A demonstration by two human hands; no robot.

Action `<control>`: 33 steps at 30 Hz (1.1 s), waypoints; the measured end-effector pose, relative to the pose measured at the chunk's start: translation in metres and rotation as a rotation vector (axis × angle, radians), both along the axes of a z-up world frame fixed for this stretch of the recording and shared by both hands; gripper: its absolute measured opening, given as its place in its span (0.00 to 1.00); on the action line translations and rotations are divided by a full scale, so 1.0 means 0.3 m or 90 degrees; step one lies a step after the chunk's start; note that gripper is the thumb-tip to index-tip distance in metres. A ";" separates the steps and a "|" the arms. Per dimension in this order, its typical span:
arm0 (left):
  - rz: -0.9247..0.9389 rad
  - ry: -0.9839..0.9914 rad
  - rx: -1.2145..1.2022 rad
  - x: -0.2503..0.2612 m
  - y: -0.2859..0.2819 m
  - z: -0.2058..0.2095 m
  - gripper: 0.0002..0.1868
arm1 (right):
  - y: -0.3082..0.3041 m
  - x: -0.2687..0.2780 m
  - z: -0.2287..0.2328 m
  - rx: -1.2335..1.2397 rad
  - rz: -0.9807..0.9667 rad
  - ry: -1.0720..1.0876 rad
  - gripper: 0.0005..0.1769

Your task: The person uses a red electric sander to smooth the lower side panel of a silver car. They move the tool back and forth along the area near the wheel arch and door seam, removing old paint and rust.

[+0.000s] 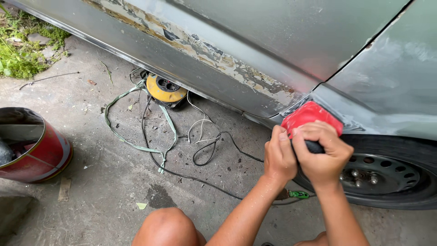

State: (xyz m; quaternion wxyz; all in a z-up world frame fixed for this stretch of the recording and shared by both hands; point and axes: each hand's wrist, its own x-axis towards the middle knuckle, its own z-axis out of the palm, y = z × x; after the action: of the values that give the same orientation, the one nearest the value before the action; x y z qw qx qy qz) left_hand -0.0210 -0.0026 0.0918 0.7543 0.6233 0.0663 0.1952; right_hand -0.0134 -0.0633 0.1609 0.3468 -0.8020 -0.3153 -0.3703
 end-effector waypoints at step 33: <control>0.065 -0.042 -0.024 0.075 -0.299 -0.252 0.22 | -0.245 0.032 -0.042 0.064 0.074 -0.149 0.06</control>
State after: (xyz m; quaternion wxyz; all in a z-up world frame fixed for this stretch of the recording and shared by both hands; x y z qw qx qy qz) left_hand 0.0014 -0.0923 0.0162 0.7567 0.5981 0.0770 0.2526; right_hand -0.0037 -0.1369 0.1484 0.3680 -0.7156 -0.3805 -0.4557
